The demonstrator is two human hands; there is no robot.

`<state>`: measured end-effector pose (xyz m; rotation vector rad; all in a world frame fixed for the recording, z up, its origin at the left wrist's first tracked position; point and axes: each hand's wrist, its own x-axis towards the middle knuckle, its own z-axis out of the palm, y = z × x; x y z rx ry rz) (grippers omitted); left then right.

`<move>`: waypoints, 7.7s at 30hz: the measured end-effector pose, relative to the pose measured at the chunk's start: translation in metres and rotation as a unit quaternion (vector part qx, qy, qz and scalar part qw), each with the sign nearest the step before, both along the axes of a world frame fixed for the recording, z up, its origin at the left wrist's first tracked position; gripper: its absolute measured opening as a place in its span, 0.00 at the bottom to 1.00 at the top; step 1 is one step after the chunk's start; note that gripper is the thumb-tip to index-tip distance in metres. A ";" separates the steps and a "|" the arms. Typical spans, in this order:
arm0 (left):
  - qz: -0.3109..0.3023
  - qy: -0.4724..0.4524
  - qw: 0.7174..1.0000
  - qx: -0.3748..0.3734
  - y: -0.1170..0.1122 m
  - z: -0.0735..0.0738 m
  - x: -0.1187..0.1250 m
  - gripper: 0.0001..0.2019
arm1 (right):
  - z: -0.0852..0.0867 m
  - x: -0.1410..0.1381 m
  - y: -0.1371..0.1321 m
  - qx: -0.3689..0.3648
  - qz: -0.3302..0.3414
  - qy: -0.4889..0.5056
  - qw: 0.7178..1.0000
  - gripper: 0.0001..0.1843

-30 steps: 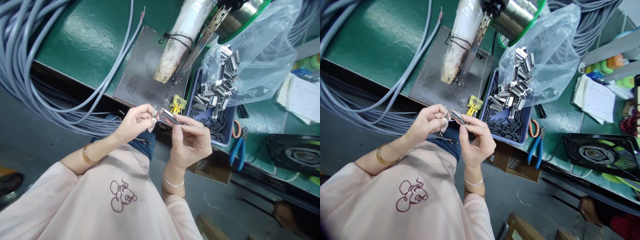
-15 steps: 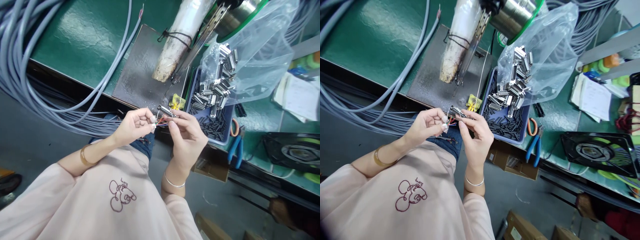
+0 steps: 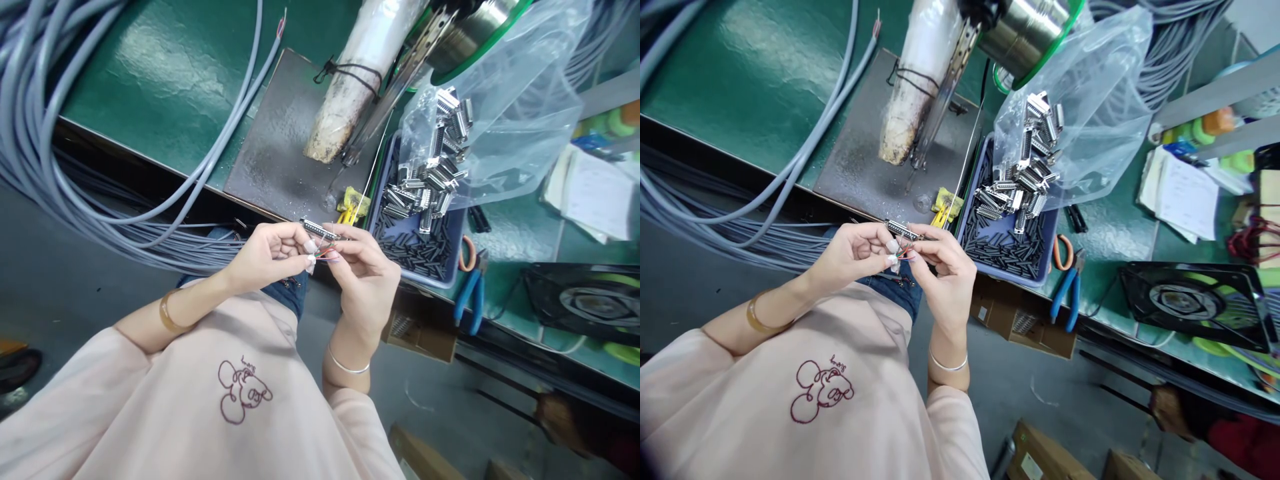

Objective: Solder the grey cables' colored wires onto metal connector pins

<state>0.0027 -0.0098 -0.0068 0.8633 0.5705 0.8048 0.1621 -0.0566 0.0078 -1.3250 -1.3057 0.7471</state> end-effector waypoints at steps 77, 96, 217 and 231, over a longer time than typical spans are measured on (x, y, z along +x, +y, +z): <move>0.102 0.030 0.994 -0.015 0.029 0.008 0.008 0.11 | -0.016 -0.006 0.014 0.221 -0.139 -0.261 0.929 0.08; 0.129 0.044 0.991 0.004 0.027 0.009 0.009 0.13 | -0.012 -0.003 0.013 0.156 -0.103 -0.200 0.962 0.04; 0.063 0.053 0.997 0.014 0.021 0.018 0.007 0.10 | 0.016 -0.004 0.005 0.111 -0.180 -0.154 0.965 0.03; 0.067 0.026 0.997 0.009 0.011 0.016 0.004 0.12 | 0.026 -0.008 0.009 -0.020 -0.036 -0.179 0.983 0.09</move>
